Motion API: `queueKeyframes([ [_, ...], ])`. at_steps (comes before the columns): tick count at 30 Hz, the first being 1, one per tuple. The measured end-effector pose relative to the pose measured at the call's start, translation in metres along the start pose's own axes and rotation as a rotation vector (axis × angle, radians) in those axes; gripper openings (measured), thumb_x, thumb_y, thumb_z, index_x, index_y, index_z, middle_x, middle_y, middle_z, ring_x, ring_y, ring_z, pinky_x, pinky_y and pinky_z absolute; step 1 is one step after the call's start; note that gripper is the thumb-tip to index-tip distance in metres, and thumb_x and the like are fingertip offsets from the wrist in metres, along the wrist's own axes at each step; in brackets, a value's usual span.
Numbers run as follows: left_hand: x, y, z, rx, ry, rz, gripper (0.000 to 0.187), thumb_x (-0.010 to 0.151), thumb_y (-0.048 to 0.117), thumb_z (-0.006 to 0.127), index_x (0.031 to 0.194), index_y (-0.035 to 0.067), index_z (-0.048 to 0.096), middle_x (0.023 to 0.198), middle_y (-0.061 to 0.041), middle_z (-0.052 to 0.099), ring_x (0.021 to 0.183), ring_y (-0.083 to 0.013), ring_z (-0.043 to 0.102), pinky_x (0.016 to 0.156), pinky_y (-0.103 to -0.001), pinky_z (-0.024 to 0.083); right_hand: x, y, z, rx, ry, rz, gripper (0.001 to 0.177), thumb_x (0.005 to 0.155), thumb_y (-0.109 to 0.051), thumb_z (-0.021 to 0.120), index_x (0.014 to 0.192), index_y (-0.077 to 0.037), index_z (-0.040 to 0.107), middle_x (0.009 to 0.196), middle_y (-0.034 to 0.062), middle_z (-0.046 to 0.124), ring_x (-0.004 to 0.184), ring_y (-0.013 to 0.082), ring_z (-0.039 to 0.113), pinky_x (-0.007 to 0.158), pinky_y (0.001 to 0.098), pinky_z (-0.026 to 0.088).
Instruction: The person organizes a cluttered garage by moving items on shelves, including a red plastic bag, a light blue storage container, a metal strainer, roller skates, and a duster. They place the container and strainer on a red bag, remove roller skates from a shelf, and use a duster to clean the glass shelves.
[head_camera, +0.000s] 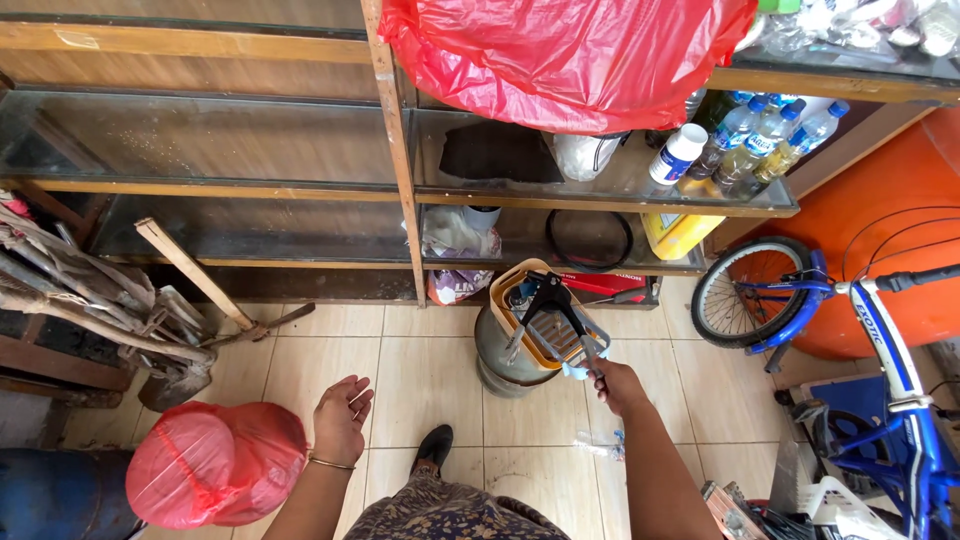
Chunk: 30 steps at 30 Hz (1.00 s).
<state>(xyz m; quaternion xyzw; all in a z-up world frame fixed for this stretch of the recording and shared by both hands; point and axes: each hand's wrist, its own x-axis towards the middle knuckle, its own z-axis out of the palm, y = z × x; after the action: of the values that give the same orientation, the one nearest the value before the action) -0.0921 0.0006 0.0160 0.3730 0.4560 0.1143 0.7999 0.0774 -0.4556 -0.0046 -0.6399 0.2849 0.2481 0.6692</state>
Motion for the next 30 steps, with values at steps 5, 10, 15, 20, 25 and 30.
queueKeyframes([
  [5,0.003,-0.001,0.001,0.007,-0.006,0.004,0.025,0.103,0.01,0.045,0.12,0.002,0.061,0.109,-0.015,0.068,0.089,-0.0242,0.061,0.082,-0.033,0.049,-0.003,-0.004,0.004,-0.225,0.126,-0.029,0.031,0.102,-0.024,0.06,0.104,0.006,0.067,0.075,0.0137,0.067,0.053,0.0133,0.041,0.042,0.0254,0.026],
  [10,0.008,-0.005,-0.002,0.011,-0.019,0.007,0.024,0.102,0.01,0.045,0.12,0.003,0.061,0.109,-0.015,0.068,0.088,-0.0234,0.062,0.081,-0.033,0.049,0.0,-0.003,0.005,-0.402,0.195,-0.023,0.037,0.1,-0.03,0.065,0.11,0.005,0.065,0.077,0.0141,0.068,0.056,0.0141,0.047,0.045,0.0249,0.032],
  [15,0.002,-0.002,0.002,0.012,-0.001,-0.018,0.027,0.101,0.01,0.046,0.122,0.001,0.061,0.109,-0.015,0.067,0.089,-0.0249,0.061,0.083,-0.034,0.049,0.002,-0.003,0.007,-0.559,0.218,-0.083,0.044,0.091,-0.035,0.076,0.105,0.006,0.07,0.088,0.0177,0.072,0.072,0.0246,0.064,0.055,0.0309,0.046],
  [20,0.002,-0.003,0.002,0.004,0.002,-0.011,0.026,0.101,0.01,0.048,0.122,0.001,0.061,0.107,-0.015,0.068,0.088,-0.0245,0.062,0.082,-0.033,0.05,0.003,-0.001,0.009,-0.534,0.248,-0.065,0.068,0.085,-0.037,0.082,0.13,0.005,0.055,0.092,0.0188,0.069,0.074,0.0243,0.065,0.058,0.0311,0.048],
  [25,0.0,-0.003,0.003,-0.026,-0.011,0.004,0.027,0.099,0.01,0.05,0.121,0.001,0.061,0.107,-0.016,0.068,0.087,-0.0248,0.061,0.08,-0.033,0.049,0.003,-0.003,0.009,-0.557,0.273,-0.079,0.077,0.083,-0.044,0.079,0.136,0.003,0.049,0.102,0.0206,0.065,0.081,0.0265,0.065,0.065,0.0351,0.053],
  [30,-0.008,-0.001,0.007,-0.004,-0.009,0.001,0.026,0.101,0.011,0.048,0.122,0.001,0.06,0.109,-0.015,0.067,0.089,-0.0246,0.06,0.083,-0.033,0.048,-0.024,-0.016,0.014,-0.554,0.37,-0.111,0.084,0.084,-0.05,0.076,0.142,0.003,0.048,0.121,0.025,0.069,0.109,0.0333,0.07,0.094,0.0417,0.056],
])
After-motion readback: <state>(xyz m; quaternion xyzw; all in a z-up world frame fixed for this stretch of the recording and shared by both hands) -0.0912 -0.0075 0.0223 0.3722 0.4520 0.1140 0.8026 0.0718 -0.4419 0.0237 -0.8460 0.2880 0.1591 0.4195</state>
